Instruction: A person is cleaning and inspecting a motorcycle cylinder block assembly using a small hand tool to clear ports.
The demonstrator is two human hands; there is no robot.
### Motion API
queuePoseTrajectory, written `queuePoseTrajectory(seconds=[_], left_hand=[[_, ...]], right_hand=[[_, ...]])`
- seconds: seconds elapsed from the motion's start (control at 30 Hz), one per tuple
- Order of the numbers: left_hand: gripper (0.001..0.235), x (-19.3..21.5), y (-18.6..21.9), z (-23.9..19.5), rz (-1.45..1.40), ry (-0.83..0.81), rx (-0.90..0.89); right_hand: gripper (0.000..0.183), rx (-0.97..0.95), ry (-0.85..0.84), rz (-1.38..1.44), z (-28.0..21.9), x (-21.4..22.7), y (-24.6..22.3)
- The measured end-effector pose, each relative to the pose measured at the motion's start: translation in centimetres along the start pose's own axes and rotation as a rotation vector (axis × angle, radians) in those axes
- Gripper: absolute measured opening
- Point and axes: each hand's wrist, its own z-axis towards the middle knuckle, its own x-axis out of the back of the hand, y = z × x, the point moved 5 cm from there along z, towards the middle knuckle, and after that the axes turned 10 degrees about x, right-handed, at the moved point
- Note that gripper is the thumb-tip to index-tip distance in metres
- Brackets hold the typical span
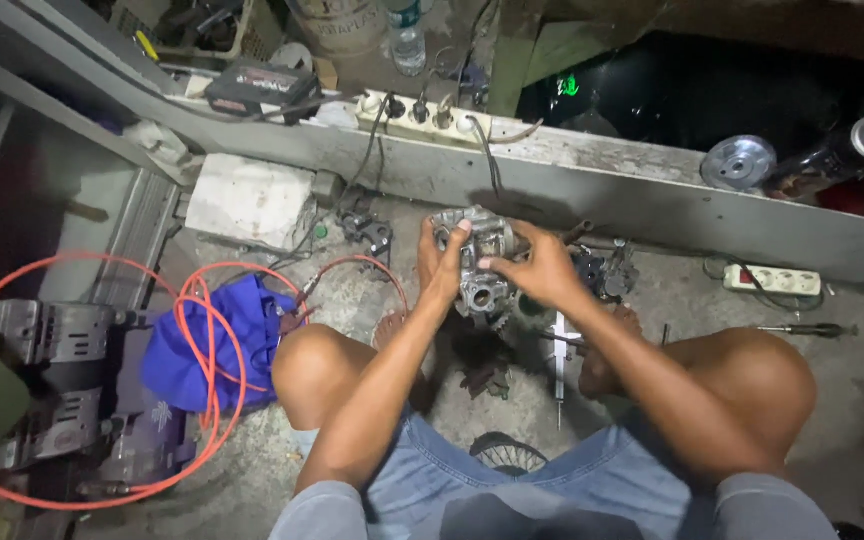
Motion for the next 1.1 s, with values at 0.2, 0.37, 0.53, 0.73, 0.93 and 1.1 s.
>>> queuePoseTrajectory(seconds=[0.2, 0.37, 0.53, 0.73, 0.93, 1.1], left_hand=[[0.093, 0.7, 1.8, -0.3, 0.093, 0.008, 0.082], [0.094, 0.5, 3.7, -1.4, 0.050, 0.014, 0.119], [0.090, 0.7, 2.4, -0.1, 0.042, 0.043, 0.137], [0.100, 0.7, 1.4, -0.3, 0.050, 0.066, 0.180], [0.092, -0.2, 1.1, -1.5, 0.023, 0.057, 0.178], [0.109, 0.6, 2.9, -3.0, -0.014, 0.087, 0.233]], right_hand=[[0.061, -0.018, -0.149, -0.061, 1.8, -1.0, 3.5], [0.056, 0.020, -0.035, -0.044, 1.5, -2.0, 3.3], [0.049, 0.086, 0.078, -0.048, 2.1, -1.5, 2.0], [0.049, 0.130, 0.027, -0.069, 1.8, -2.1, 2.6], [0.044, 0.038, 0.181, -0.161, 1.4, -2.6, 5.6], [0.045, 0.044, 0.002, 0.013, 1.5, -2.8, 5.1]])
